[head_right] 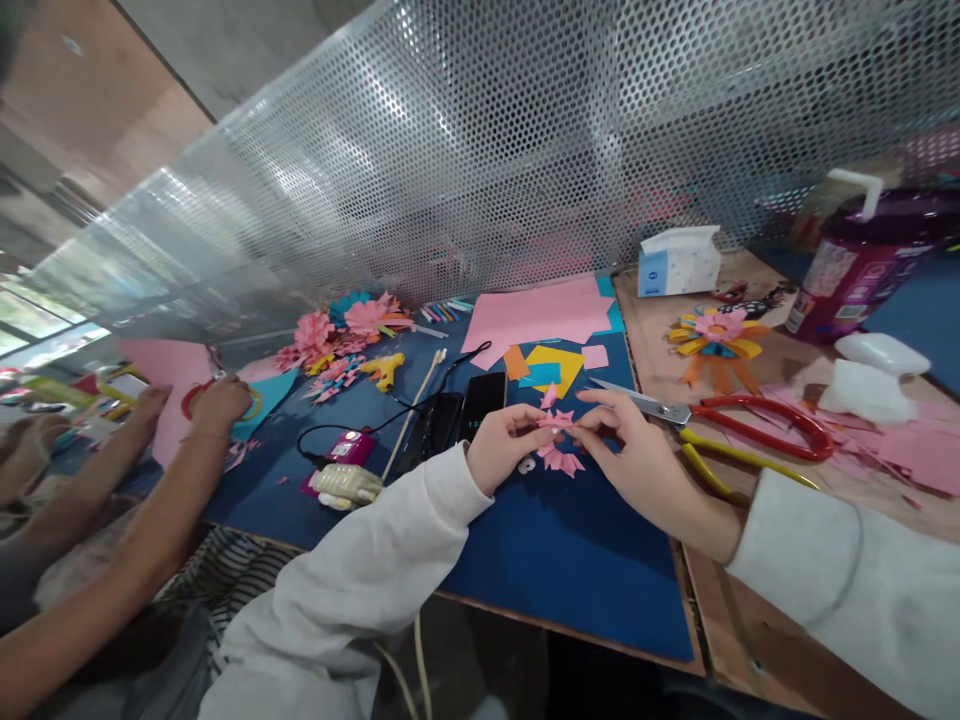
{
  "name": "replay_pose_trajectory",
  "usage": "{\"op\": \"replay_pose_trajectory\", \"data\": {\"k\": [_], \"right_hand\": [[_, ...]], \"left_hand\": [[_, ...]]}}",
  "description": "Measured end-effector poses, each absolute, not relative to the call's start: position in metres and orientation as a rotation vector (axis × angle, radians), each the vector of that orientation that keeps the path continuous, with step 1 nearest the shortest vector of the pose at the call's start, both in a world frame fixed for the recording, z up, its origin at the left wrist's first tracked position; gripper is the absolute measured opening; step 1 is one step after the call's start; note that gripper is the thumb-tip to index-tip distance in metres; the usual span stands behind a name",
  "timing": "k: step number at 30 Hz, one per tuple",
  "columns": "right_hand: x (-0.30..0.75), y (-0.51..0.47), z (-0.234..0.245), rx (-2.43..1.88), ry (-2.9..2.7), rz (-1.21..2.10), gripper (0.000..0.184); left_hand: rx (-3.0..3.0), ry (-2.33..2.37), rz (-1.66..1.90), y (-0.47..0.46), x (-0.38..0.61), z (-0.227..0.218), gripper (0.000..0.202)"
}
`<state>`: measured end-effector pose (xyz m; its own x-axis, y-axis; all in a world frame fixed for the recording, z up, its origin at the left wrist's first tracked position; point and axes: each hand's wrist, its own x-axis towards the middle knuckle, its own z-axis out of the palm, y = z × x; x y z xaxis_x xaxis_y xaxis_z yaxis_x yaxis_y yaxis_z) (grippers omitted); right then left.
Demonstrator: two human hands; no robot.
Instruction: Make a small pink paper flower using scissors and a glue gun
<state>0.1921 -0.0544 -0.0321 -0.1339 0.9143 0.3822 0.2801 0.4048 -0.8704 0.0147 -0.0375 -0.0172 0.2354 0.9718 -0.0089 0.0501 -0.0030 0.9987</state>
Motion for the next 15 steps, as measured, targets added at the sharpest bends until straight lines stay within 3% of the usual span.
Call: {"op": "replay_pose_trajectory", "data": {"k": [15], "right_hand": [[0.191,-0.052,-0.031,-0.993,-1.612,0.836,0.037]], "left_hand": [[1.511,1.063,1.069,-0.043,0.018,-0.007,0.027]]}}
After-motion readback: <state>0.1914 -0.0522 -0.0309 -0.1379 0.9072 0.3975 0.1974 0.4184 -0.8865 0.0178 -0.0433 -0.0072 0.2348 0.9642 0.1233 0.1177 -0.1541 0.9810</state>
